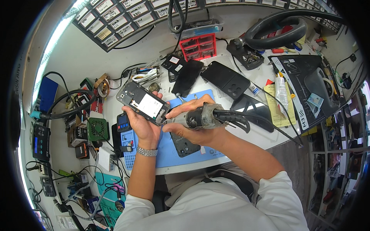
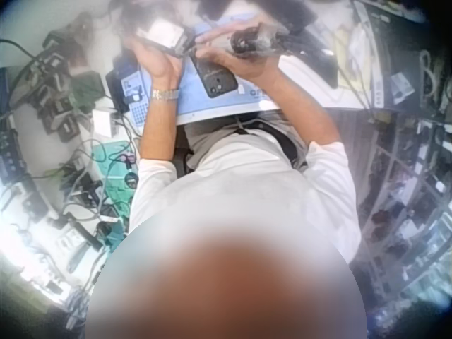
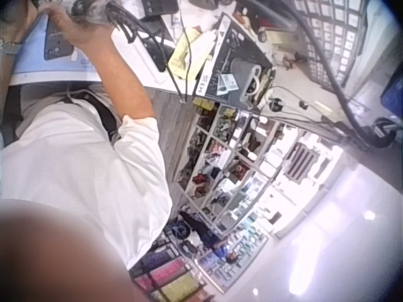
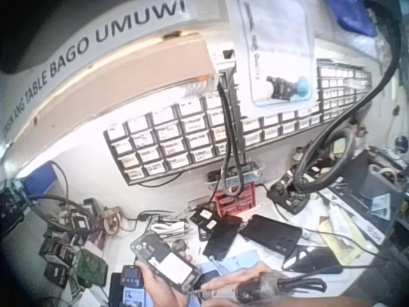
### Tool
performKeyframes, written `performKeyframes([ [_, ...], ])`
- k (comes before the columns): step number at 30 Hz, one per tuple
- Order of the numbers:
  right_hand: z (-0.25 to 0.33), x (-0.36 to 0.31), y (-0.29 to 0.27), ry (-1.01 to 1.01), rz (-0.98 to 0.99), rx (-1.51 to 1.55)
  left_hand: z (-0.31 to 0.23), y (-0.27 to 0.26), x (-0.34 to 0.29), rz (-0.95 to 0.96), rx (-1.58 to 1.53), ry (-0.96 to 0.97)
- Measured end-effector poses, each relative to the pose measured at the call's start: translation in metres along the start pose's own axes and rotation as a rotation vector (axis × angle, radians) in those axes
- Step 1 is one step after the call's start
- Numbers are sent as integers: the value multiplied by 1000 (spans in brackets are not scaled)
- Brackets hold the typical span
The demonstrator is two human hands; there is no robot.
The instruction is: The person uses a heat gun to warm the back of a smartphone, then uses a metal prying tool to separate the back cover from the frame. The person continues to pry around the edges and lift the back cover to expose the internal components.
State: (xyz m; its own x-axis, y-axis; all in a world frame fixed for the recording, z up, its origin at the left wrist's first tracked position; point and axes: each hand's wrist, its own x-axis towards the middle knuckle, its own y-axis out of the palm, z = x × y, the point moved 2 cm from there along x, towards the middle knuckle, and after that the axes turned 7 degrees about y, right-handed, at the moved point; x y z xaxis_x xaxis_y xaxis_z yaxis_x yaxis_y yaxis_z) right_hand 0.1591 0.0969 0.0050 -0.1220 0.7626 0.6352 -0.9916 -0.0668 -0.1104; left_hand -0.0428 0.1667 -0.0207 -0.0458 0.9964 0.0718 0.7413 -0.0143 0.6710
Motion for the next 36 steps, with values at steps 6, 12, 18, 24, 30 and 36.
performKeyframes([
  [6,-2,0,6,-56,-26,18,3,2,-1,12,58,31],
  [12,-8,0,28,-50,-282,189,4,0,-2,-8,60,33],
  [18,-6,-1,-1,20,-77,-17,2,-2,-1,8,-26,5],
  [24,5,14,-7,210,-444,397,-4,5,1,79,-159,-32],
  [30,3,24,-24,434,-645,483,-11,10,-1,166,-5,-23],
  [36,-6,26,-23,601,-612,535,-9,8,-1,153,138,-9],
])
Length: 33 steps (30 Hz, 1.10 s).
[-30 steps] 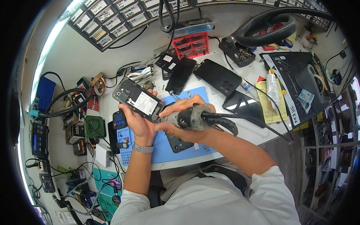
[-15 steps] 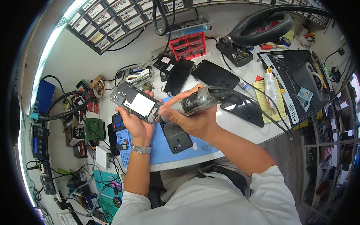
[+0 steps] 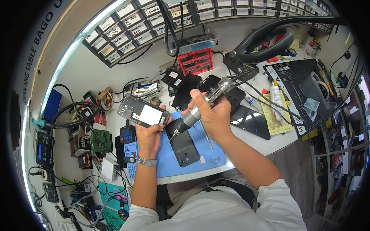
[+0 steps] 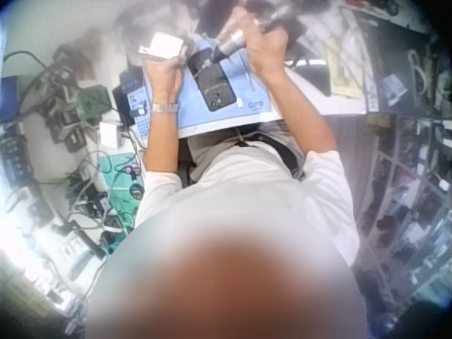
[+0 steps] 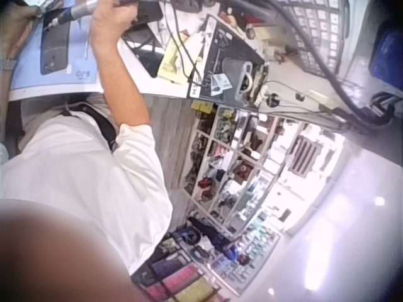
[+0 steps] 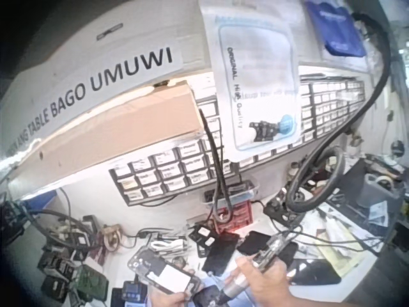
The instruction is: The person uses a heat gun to warm the back of a smartphone, then uses a metal prying tool to separate the back cover from the frame. The person continues to pry around the edges and lift the back cover to expose the internal components.
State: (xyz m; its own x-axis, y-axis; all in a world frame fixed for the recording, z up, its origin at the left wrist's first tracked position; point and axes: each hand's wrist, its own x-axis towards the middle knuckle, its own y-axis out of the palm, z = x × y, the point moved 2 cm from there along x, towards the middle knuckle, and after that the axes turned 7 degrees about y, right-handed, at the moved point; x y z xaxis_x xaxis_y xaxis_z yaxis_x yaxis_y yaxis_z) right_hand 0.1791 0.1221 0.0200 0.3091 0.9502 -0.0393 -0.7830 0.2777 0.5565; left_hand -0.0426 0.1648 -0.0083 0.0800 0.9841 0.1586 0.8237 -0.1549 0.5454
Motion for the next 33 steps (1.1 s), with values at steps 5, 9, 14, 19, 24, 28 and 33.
performKeyframes([
  [5,-2,-1,2,3,-6,-48,2,-2,-3,61,103,37],
  [9,0,-1,1,-22,-7,-48,1,-1,-1,83,147,-45],
  [14,3,0,0,-33,-38,-55,3,0,0,5,74,-77],
  [19,3,-1,0,-54,-41,-36,3,0,-3,76,101,-19],
  [24,4,0,-1,-149,-58,-48,2,-2,-2,35,168,-62],
  [28,3,-2,-4,-235,-72,-51,1,-5,4,-35,-50,-154],
  [33,0,-7,-6,-336,120,-39,3,-6,2,-9,-182,-63],
])
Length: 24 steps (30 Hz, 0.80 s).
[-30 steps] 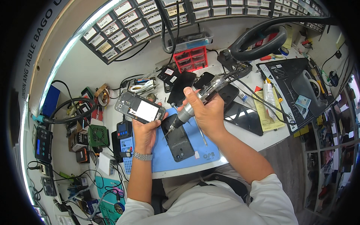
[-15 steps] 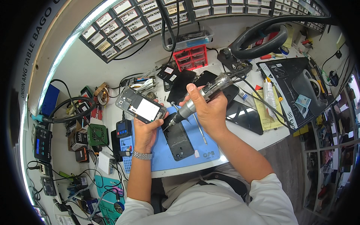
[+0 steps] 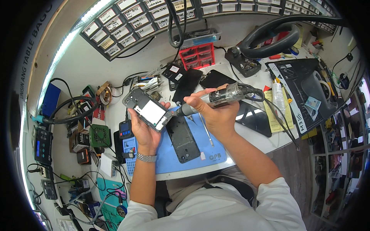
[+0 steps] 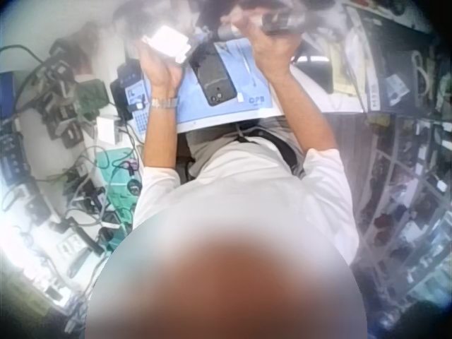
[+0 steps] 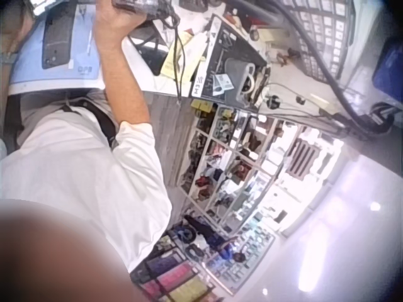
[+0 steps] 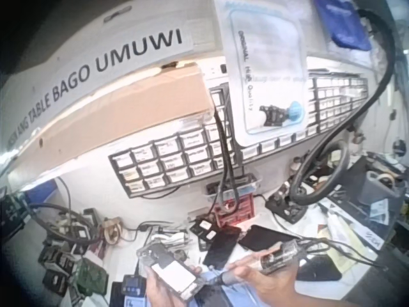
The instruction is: The person uses a heat gun to warm the back of a smartphone, then uses a metal prying tool to separate the back cover from the frame. The person continues to pry around the edges and lift the back cover to expose the internal components.
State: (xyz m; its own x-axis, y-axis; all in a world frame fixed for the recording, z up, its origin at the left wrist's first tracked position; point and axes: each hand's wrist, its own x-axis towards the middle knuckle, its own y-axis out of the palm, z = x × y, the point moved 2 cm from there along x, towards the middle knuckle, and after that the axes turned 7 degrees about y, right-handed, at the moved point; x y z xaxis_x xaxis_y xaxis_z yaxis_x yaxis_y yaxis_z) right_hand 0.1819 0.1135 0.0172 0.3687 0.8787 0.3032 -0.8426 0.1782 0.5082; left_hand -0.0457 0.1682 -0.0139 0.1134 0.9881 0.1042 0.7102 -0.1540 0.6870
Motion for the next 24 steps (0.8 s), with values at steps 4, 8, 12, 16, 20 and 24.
performKeyframes([
  [4,-6,-8,3,-1,177,111,6,-4,1,-65,4,-28],
  [8,-11,-13,9,-114,283,48,8,-3,-1,-66,30,-47],
  [12,-14,-17,9,-24,238,111,8,2,-3,-77,61,-51],
  [16,-17,-17,9,-85,236,41,8,4,-3,-65,54,-52],
  [20,-15,-14,10,-209,251,-34,9,3,-3,-57,54,-62],
  [24,-8,-14,13,-100,187,22,8,2,-3,-70,27,-54],
])
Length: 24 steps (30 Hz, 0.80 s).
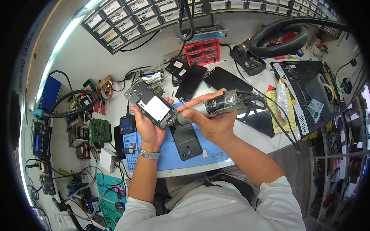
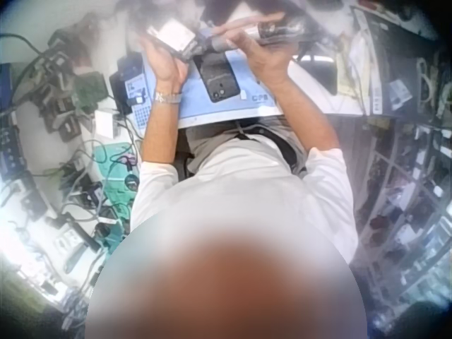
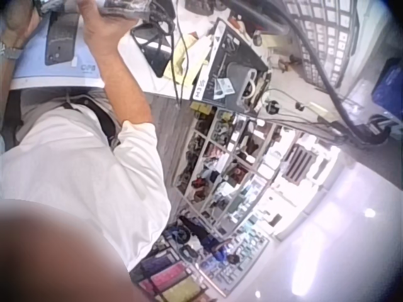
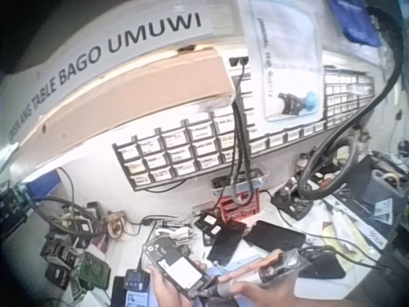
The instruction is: The person uses a heat gun to warm the back of a smartphone, then uses a metal prying tool to separate the back cover from the frame. The person continues to pry around the edges and lift the back cover to expose the internal components.
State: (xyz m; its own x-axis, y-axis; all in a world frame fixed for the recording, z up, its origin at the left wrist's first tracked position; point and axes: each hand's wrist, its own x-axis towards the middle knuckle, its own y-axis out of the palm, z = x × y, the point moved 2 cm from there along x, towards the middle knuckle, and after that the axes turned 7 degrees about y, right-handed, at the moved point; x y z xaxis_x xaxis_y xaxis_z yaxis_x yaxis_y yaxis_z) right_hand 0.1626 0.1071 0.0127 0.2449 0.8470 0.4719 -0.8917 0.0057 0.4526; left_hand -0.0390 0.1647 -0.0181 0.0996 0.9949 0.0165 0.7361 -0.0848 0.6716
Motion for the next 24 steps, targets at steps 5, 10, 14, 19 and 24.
performKeyframes([
  [5,8,2,4,42,-20,4,-3,2,0,-18,-23,28],
  [10,5,-1,3,31,-6,-145,-2,2,-1,-4,-31,31],
  [14,-2,-10,6,-71,-23,-94,-1,-2,0,15,-48,35],
  [19,-2,-10,-6,-84,189,-202,-1,-5,1,-15,-34,29],
  [24,-5,-11,-3,-112,146,-146,0,-6,0,2,-59,23],
])
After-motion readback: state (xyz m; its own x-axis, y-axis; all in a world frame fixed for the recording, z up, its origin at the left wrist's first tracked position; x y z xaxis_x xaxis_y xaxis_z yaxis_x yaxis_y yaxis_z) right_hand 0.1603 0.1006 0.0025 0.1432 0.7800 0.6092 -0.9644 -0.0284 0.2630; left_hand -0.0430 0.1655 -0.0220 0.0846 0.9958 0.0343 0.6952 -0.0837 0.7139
